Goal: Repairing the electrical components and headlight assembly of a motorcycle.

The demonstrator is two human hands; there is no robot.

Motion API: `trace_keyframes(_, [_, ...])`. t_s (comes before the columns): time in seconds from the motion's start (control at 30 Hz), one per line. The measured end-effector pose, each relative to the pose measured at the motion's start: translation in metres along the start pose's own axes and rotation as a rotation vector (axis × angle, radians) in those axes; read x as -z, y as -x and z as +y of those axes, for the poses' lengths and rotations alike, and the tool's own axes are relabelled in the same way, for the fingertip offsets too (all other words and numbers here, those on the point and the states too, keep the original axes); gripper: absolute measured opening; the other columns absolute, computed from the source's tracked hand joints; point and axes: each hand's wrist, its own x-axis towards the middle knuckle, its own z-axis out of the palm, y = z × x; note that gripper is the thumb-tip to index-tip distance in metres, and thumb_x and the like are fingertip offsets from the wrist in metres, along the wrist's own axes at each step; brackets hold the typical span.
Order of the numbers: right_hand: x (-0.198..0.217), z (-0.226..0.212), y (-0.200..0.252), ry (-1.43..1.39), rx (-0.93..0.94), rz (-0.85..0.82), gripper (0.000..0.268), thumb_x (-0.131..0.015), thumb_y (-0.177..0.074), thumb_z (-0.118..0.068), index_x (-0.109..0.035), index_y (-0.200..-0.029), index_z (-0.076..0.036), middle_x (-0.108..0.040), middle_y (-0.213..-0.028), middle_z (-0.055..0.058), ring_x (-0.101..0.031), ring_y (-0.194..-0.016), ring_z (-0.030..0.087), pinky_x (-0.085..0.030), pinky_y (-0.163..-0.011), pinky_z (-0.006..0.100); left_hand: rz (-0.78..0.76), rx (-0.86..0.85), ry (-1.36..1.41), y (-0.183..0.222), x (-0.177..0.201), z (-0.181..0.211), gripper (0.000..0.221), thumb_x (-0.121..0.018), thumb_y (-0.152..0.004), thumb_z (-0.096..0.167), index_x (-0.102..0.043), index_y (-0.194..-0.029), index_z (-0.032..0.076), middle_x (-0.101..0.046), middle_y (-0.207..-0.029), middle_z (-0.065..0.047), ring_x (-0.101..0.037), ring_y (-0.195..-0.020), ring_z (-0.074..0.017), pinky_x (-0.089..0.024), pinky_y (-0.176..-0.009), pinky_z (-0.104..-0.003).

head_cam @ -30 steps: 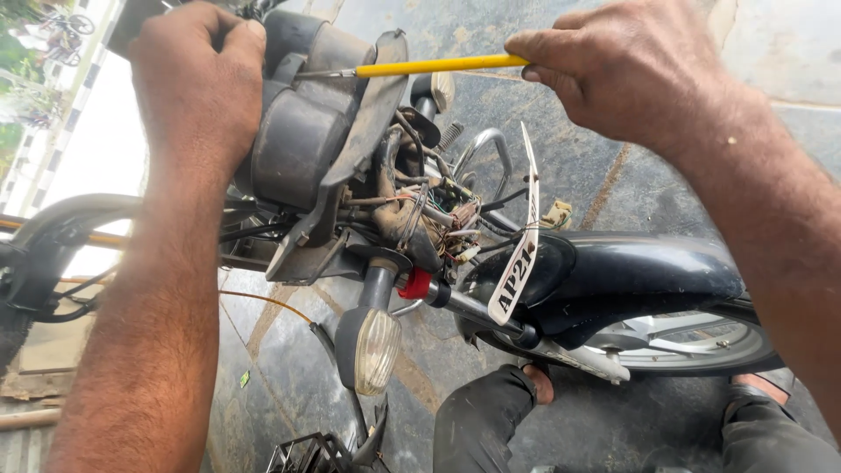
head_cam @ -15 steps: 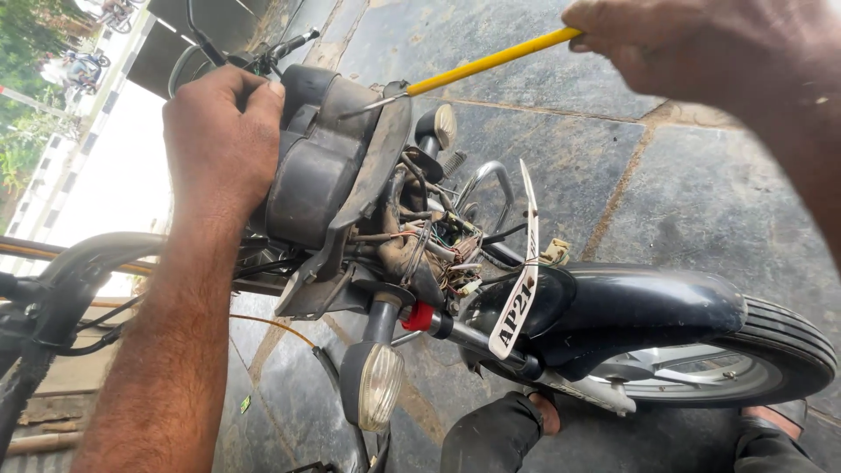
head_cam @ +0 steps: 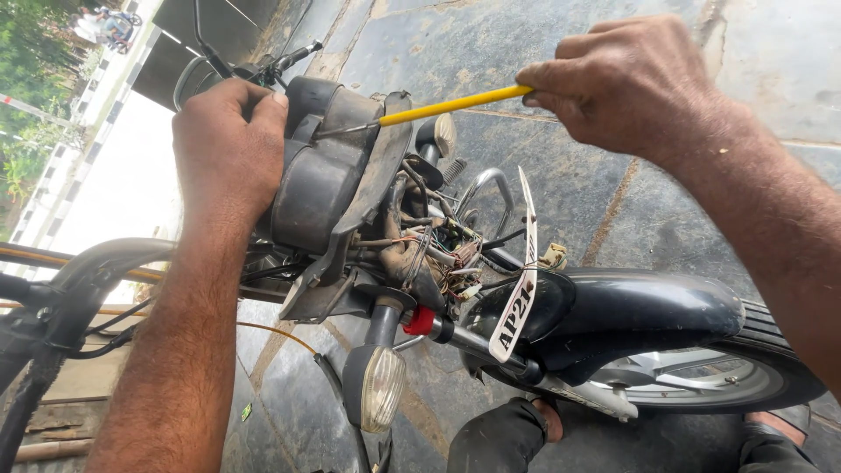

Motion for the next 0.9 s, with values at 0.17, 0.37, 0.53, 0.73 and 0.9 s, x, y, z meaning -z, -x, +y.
trace_keyframes(0.17, [-0.029, -0.001, 0.003, -0.32, -0.074, -0.031, 0.017, -0.076, -0.103, -0.034, -0.081, -0.116, -0.023, -0.074, -0.083, -0.003, -0.07, -0.072, 0.012, -0.054, -0.057, 0.029, -0.005, 0.019, -0.003, 0.001, -0.001, -0.003, 0.024, -0.063, -0.1, 0.025, -0.076, -0.103, 0.004, -0.075, -0.087, -0.01, -0.073, -0.079, -0.0179, -0.056, -0.073, -0.035])
trace_keyframes(0.37, [0.013, 0.013, -0.012, -0.047, 0.107, 0.025, 0.011, -0.075, -0.098, -0.029, -0.084, -0.1, -0.023, -0.071, -0.066, -0.004, -0.069, -0.062, 0.009, -0.046, -0.041, 0.023, -0.008, 0.042, -0.008, 0.0, 0.001, 0.0, 0.025, -0.063, -0.099, 0.025, -0.076, -0.103, 0.004, -0.076, -0.088, -0.012, -0.073, -0.082, -0.0206, -0.056, -0.075, -0.037])
trace_keyframes(0.53, [0.024, 0.015, -0.012, 0.154, 0.059, -0.083, 0.019, -0.069, -0.103, -0.039, -0.083, -0.112, -0.028, -0.069, -0.064, -0.007, -0.058, -0.048, 0.004, -0.043, -0.042, 0.022, 0.006, 0.003, 0.017, -0.001, -0.001, 0.002, 0.024, -0.064, -0.099, 0.025, -0.076, -0.104, 0.005, -0.076, -0.09, -0.011, -0.073, -0.083, -0.0205, -0.055, -0.076, -0.037])
trace_keyframes(0.73, [0.032, 0.0, -0.02, 0.195, 0.099, 0.008, 0.016, -0.07, -0.1, -0.037, -0.083, -0.109, -0.032, -0.068, -0.066, -0.009, -0.057, -0.051, 0.002, -0.039, -0.04, 0.017, 0.023, 0.022, 0.031, 0.002, -0.001, 0.0, 0.024, -0.065, -0.099, 0.025, -0.077, -0.103, 0.005, -0.076, -0.088, -0.011, -0.073, -0.081, -0.0198, -0.055, -0.074, -0.037])
trace_keyframes(0.9, [0.052, 0.002, -0.021, 0.243, -0.029, -0.242, 0.025, -0.06, -0.107, -0.043, -0.079, -0.119, -0.033, -0.07, -0.065, -0.01, -0.058, -0.047, 0.003, -0.045, -0.044, 0.021, 0.042, -0.005, 0.039, 0.001, -0.001, -0.004, 0.023, -0.065, -0.099, 0.024, -0.077, -0.103, 0.005, -0.076, -0.087, -0.01, -0.072, -0.079, -0.0189, -0.055, -0.074, -0.036])
